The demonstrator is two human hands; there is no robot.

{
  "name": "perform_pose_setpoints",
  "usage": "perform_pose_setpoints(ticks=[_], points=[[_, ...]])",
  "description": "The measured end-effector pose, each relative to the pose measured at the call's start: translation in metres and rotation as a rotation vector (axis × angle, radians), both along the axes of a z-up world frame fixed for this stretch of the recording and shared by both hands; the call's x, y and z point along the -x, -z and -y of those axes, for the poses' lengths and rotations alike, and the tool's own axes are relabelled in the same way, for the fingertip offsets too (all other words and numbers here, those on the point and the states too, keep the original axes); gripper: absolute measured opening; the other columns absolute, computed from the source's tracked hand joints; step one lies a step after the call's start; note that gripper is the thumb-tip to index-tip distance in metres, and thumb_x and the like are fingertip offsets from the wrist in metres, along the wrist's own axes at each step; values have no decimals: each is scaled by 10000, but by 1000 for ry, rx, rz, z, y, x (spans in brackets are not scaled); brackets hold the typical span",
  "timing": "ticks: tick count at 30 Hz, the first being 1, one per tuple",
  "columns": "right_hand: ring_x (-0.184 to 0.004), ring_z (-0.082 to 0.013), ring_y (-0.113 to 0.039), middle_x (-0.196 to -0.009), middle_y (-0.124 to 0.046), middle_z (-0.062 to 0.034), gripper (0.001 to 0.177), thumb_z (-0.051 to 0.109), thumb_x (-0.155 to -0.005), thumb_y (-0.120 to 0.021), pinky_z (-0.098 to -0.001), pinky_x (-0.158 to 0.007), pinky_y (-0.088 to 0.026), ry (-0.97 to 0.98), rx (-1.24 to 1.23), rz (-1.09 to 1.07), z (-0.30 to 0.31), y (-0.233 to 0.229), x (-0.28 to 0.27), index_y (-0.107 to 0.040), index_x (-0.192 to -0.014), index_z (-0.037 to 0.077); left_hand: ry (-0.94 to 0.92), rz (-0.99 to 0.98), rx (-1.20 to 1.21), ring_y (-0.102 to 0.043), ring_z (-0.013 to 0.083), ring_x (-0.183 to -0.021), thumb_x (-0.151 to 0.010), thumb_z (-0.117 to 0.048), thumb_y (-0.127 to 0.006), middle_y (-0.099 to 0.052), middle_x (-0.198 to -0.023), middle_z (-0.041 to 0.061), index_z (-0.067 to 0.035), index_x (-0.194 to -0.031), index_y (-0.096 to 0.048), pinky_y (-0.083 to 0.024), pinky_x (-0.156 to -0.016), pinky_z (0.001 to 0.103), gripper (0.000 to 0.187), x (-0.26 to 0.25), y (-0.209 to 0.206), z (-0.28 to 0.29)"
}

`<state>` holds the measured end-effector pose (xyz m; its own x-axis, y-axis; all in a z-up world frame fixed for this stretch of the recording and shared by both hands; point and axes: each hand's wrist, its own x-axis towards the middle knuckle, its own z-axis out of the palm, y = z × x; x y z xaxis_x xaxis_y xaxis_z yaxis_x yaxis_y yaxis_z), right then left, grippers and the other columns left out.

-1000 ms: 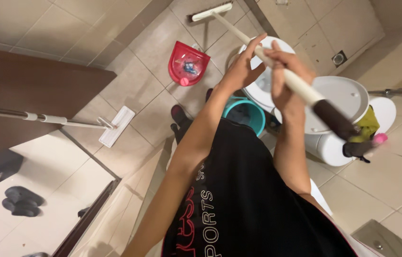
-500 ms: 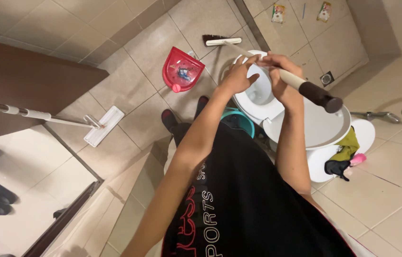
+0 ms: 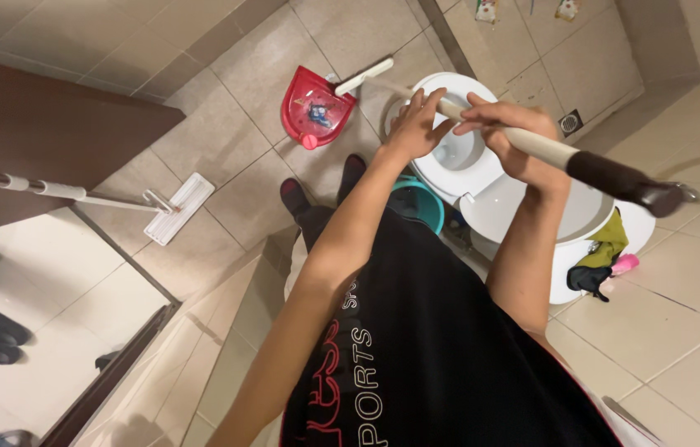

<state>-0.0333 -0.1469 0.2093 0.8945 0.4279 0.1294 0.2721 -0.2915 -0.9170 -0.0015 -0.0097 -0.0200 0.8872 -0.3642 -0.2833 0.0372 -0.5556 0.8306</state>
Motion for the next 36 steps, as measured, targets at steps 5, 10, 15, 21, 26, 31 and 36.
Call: perform_pose_setpoints(ticks=[5, 10, 15, 21, 26, 31, 36], points=[[-1121, -299, -739, -1077, -740, -218, 342, -71, -904, -533, -373, -1113, -541, -41, -49, -105, -11, -19, 15, -631, -1229, -115, 122, -76, -176, -356, 426, -1444, -852, -412, -771, -235, -1645, 163, -350, -1473, -419, -275, -1124, 667, 716, 2, -24, -18], [-1079, -294, -762, -1113, -738, -234, 291, -72, -970, -535, -340, -973, -596, 30, 21, -47, -25, -22, 21, -629, -1241, -120, 174, 9, -238, -357, 358, -1470, -806, -419, -800, -274, -1647, 90, -368, -1352, -570, -285, -1162, 577, 595, 12, -36, -36], [-1102, -304, -751, -1151, -724, -247, 286, -25, -976, -564, -355, -1018, -599, 21, 7, -16, -39, -29, 23, -630, -1238, -119, 110, 71, -210, -369, 355, -1431, -784, -389, -815, -317, -1601, 63, -358, -1280, -615, -292, -1132, 566, 536, 4, -39, -38], [-1119, -266, -755, -1073, -758, -181, 269, 36, -978, -569, -356, -1093, -577, 95, 140, 103, -49, -49, 27, -665, -1207, -68, -81, 305, -88, -487, 329, -1376, -845, -371, -794, -471, -1527, 80, -294, -1229, -670, -338, -1111, 548, 411, -3, -44, -30], [-872, -215, -726, -1141, -751, -183, 222, 72, -966, -628, -390, -1152, -533, 66, 330, 90, -58, -58, 27, -690, -1153, -30, -286, 324, 8, -534, 350, -1322, -807, -447, -805, -523, -1465, 145, -189, -1188, -685, -347, -1098, 533, 475, -15, -57, -32], [-839, -260, -726, -1039, -738, -124, 233, 35, -1008, -608, -425, -1299, -448, 76, 268, 53, -54, -26, 19, -674, -1231, 23, -201, 309, -46, -511, 339, -1385, -798, -276, -761, -495, -1542, 126, -221, -1346, -624, -355, -1133, 516, 567, -19, -39, -20], [-1041, -386, -675, -1218, -701, -227, 313, 27, -924, -578, -398, -953, -527, 115, 342, 47, -56, 16, 5, -655, -1226, -4, -144, 214, 3, -442, 413, -1365, -834, -372, -836, -437, -1508, 187, -220, -1361, -579, -342, -1080, 569, 605, -17, -22, -23]])
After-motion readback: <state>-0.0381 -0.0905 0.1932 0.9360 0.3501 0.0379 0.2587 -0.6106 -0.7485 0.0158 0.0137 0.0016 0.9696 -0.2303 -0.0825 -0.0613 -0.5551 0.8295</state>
